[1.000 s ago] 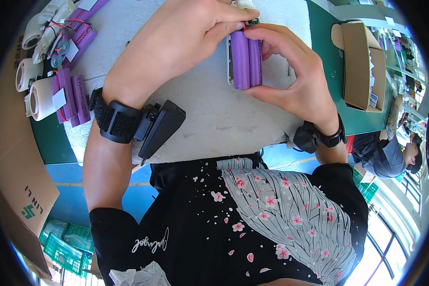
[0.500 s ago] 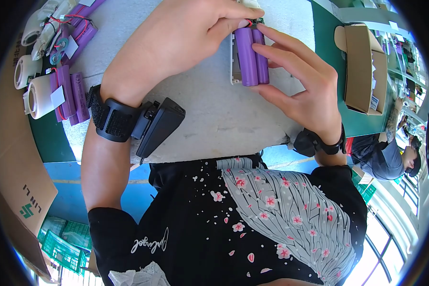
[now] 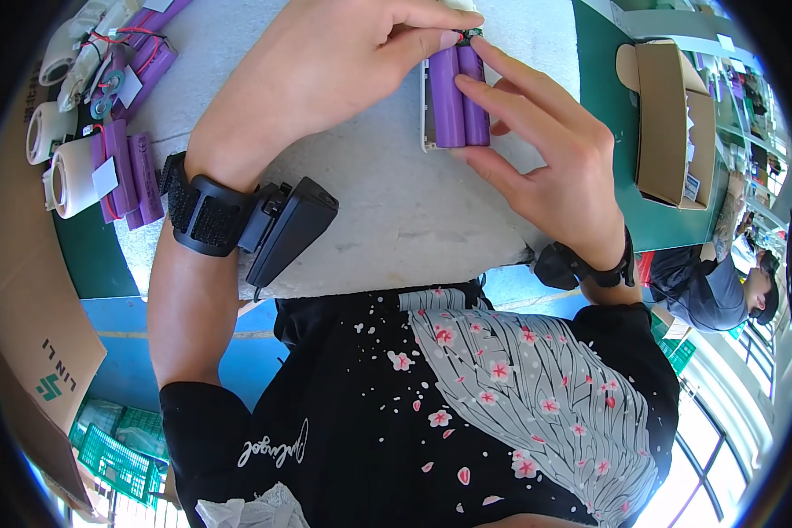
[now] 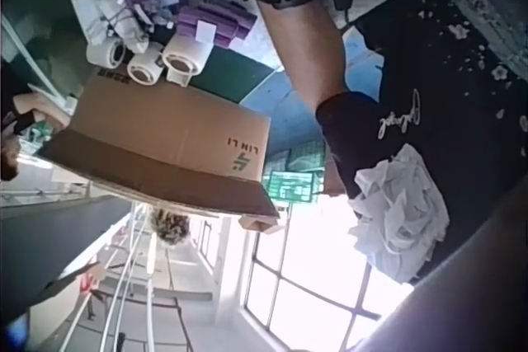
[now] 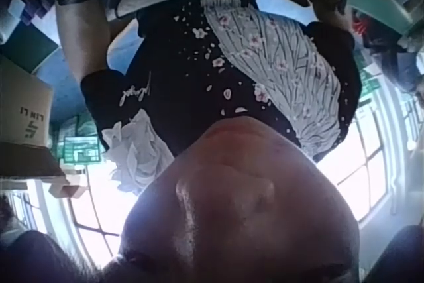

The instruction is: The person connects a circuit board to a battery pack by hand, inserts the battery pack into a plastic housing, and then applies a piece of tape to a second battery pack.

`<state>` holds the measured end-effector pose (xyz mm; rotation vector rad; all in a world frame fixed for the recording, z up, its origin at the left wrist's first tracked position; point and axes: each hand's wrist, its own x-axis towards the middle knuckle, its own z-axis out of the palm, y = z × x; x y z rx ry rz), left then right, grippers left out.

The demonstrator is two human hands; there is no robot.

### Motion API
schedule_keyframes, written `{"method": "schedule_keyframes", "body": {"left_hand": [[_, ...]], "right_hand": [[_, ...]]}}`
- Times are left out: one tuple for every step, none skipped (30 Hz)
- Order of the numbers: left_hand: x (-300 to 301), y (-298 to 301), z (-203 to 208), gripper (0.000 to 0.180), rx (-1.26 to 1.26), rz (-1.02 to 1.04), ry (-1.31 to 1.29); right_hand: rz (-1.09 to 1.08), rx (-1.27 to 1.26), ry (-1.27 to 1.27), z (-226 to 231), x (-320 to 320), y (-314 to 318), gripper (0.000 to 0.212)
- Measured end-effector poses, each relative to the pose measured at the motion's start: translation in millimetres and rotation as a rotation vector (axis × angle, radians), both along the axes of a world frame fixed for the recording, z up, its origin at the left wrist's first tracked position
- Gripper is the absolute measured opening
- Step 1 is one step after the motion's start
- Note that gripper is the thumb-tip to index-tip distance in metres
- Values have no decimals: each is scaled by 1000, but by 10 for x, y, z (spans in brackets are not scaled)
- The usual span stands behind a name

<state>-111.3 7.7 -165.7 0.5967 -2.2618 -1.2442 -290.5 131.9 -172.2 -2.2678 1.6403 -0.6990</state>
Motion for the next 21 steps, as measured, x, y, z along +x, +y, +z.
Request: {"method": "schedule_keyframes", "body": {"left_hand": [[-2,-9,19,26,51,7,-55],[-4,-11,27,26,101,14,-109],[-4,-8,22,26,101,15,-109],[-3,-2,6,26,93,9,-57],[-3,6,-18,26,85,4,-4],[-3,14,-50,26,77,-1,49],[-24,-11,-154,26,78,-1,49],[-89,-56,-203,25,-29,-67,258],[-142,-94,-232,25,-137,-132,466],[-153,-117,-261,24,-246,-197,674],[-113,-118,-294,24,-248,-194,673],[-33,-98,-322,25,-131,-128,466],[-19,-33,-158,25,-10,-69,262],[-24,-10,-80,25,109,-10,56],[-17,-21,-57,25,109,-6,56],[-10,-31,-42,26,130,-3,26],[-4,-38,-31,26,150,0,-3],[1,-44,-25,26,172,2,-34],[4,-46,-19,26,174,4,-34],[6,-44,-15,27,197,6,-34],[8,-40,-12,28,221,8,-33]], "right_hand": [[-17,14,-29,-2,5,2,43],[-34,29,-58,-4,11,4,41],[-33,29,-59,-8,18,-3,41],[-38,12,-107,-14,24,-14,39],[-42,-4,-155,-21,28,-26,37],[-46,-20,-203,-27,26,-37,36],[-46,-19,-203,-29,8,-52,36],[-13,-15,-189,-21,-17,-79,36],[20,-11,-176,-13,-43,-102,36],[54,-7,-162,-7,-56,-115,36],[57,-7,-162,-4,-55,-119,36],[71,-16,-150,-5,-52,-125,36],[77,-22,-135,-12,-72,-116,35],[83,-28,-121,-22,-89,-107,34],[87,-28,-120,-20,-84,-107,34],[85,-34,-118,-19,-78,-102,36],[84,-40,-116,-19,-72,-97,37],[80,-46,-115,-20,-67,-97,38],[82,-44,-115,-22,-58,-103,38],[56,-16,-141,-27,-46,-112,41],[30,13,-167,-33,-34,-120,43]]}}
